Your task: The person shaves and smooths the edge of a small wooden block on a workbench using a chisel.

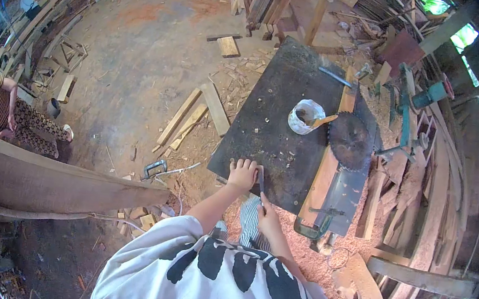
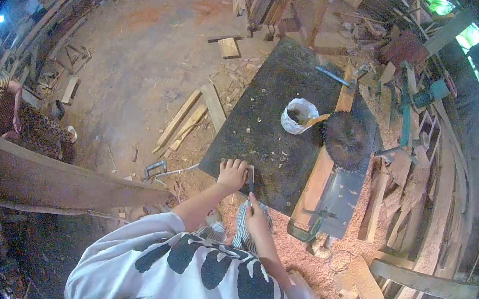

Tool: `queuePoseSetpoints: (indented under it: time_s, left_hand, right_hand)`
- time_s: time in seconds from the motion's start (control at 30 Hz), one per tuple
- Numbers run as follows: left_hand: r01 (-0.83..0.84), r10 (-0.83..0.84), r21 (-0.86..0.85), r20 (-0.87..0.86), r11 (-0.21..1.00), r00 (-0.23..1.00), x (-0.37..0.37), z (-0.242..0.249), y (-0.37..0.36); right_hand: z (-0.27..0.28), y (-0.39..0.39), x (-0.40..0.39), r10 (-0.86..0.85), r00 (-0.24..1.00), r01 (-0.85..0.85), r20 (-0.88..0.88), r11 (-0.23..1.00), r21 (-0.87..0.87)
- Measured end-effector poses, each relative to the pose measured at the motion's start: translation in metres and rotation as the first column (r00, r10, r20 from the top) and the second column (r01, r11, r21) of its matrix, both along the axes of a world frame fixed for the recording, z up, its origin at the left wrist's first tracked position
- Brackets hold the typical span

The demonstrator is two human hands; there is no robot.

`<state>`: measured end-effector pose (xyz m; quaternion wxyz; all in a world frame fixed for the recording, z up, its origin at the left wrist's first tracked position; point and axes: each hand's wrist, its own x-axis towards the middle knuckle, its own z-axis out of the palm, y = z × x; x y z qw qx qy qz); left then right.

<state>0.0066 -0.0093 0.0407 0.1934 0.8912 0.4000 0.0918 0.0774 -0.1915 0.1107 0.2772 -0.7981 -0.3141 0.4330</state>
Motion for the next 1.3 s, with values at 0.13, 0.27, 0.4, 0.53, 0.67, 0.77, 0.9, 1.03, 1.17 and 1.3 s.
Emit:
queuePoseSetpoints:
  time_s: [0.13, 0.27, 0.4, 0.53, 0.67, 0.77, 0.9, 1.03, 1.17, 1.3]
  left_hand:
    - [0.001, -0.001, 0.086, -0.003, 0.996, 1.0, -0.001, 0.001, 0.0]
    - [0.008, -0.007, 0.061, -0.009, 0.998, 1.0, 0.0, 0.001, 0.0]
    - [-0.01, 0.008, 0.052, 0.029, 0.999, 1.0, 0.0, 0.002, -0.001]
    - [0.026, -0.026, -0.005, -0.077, 1.0, 0.997, -0.001, 0.007, 0.002]
    - [0.024, -0.024, -0.005, -0.053, 1.0, 0.998, -0.001, 0.005, 0.001]
    - [-0.028, 0.025, 0.038, 0.071, 0.999, 0.997, 0.0, 0.001, -0.001]
    - [-0.03, 0.027, 0.049, 0.059, 0.998, 0.998, -0.001, -0.002, -0.002]
    - [0.009, -0.009, -0.042, 0.003, 0.999, 1.0, -0.001, -0.001, 0.002]
    - [0.014, -0.014, -0.055, 0.008, 0.998, 1.0, -0.001, -0.002, 0.003]
    - [-0.05, 0.069, -0.096, 0.205, 0.994, 0.976, -0.006, -0.001, -0.001]
  right_hand:
    - [0.0, -0.03, -0.004, 0.069, 0.986, -0.095, 0.152, 0.981, 0.168]
    - [-0.016, -0.023, 0.005, 0.074, 0.989, -0.085, 0.132, 0.993, 0.081]
    - [-0.012, 0.001, 0.007, 0.027, 0.995, -0.023, 0.101, 0.999, -0.041]
    - [-0.002, -0.029, -0.007, 0.054, 0.979, -0.09, 0.199, 0.98, 0.179]
    - [-0.003, -0.022, -0.008, 0.064, 0.981, -0.096, 0.185, 0.981, 0.17]
    - [-0.021, -0.001, -0.001, 0.033, 0.978, -0.069, 0.208, 0.984, 0.166]
    - [0.0, -0.014, -0.004, 0.05, 0.974, -0.093, 0.222, 0.978, 0.187]
    - [0.014, -0.029, -0.008, 0.077, 0.989, -0.09, 0.123, 0.99, 0.107]
    - [0.001, 0.006, 0.002, 0.035, 0.991, -0.045, 0.132, 0.996, 0.073]
    - [-0.047, 0.032, 0.025, -0.038, 0.878, -0.221, 0.477, 0.852, 0.475]
